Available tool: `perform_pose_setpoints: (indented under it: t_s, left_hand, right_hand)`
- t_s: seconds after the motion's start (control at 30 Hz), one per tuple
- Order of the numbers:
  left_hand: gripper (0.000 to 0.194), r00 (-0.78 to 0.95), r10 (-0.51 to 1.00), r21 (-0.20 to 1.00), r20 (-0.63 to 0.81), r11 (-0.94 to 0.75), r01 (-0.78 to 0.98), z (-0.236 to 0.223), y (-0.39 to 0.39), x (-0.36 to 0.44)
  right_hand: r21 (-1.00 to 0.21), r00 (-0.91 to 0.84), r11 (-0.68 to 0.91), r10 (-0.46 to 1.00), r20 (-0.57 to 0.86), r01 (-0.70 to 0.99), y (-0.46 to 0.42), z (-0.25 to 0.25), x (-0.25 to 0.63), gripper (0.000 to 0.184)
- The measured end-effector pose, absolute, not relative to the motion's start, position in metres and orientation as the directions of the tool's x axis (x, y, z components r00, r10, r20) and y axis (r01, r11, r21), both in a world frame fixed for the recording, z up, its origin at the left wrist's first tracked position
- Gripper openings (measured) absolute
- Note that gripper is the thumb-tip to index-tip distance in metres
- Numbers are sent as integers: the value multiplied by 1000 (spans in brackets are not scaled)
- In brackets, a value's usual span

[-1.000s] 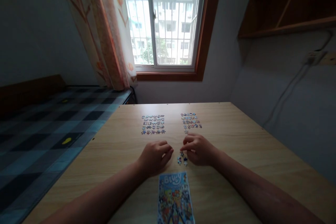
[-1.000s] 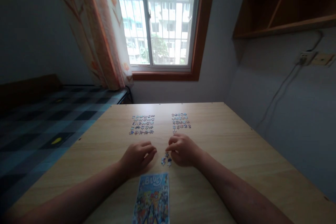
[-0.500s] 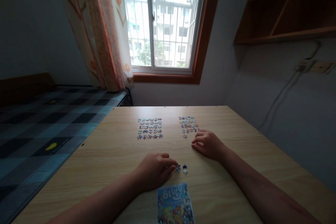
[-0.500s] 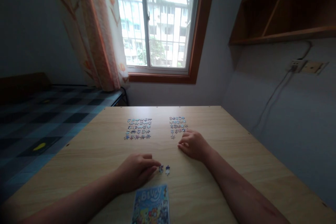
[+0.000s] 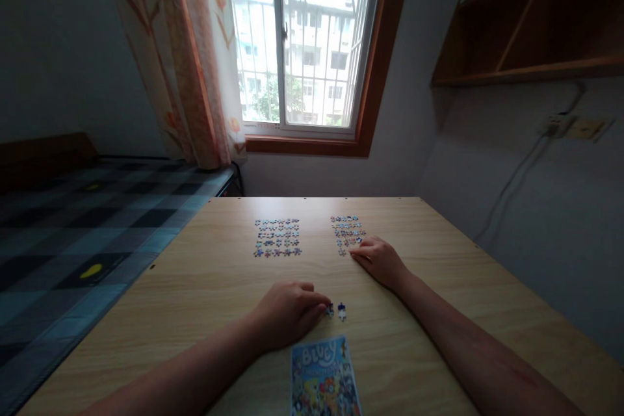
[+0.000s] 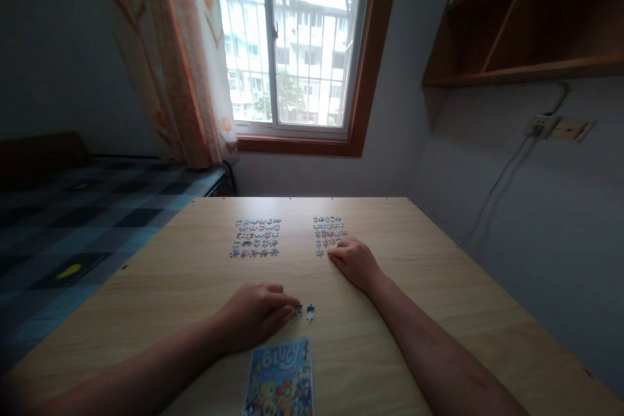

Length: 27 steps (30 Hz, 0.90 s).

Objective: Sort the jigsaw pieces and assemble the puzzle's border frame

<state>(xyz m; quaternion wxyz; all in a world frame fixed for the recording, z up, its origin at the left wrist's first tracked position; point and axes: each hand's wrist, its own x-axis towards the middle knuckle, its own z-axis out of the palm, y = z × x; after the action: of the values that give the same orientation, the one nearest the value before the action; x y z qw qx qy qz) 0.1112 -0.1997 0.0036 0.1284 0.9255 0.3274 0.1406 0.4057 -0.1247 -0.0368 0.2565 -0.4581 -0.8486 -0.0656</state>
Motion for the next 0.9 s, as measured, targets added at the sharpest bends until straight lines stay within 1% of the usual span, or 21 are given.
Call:
perform_pose_setpoints:
  t_s: [0.23,0.5,0.67,0.77,0.9]
  left_hand:
    - [35,748,643,306,166,-755,580,4,-199,112]
    - [37,753,635,306,174,-762,571,5,-199,111]
    - [34,746,646,294,161,-753,588,3,-199,111]
    - [34,749,640,300,171,-758,580,1,-198,110]
    - [36,749,623,315,226,-774,549,-2,-198,108]
  right_hand:
    - [-152,-453,584,745,490,798,-123,-38,405,20]
    - [-165,-466,614,723,510,772,-129,-35,401,24]
    - [-182,-474,627,720,507,758,-131,-33,400,24]
    - [-183,-457,632,702,545,753,-133,-31,399,24]
    - [-207,-437,653,675,594,728,-143,-21,396,21]
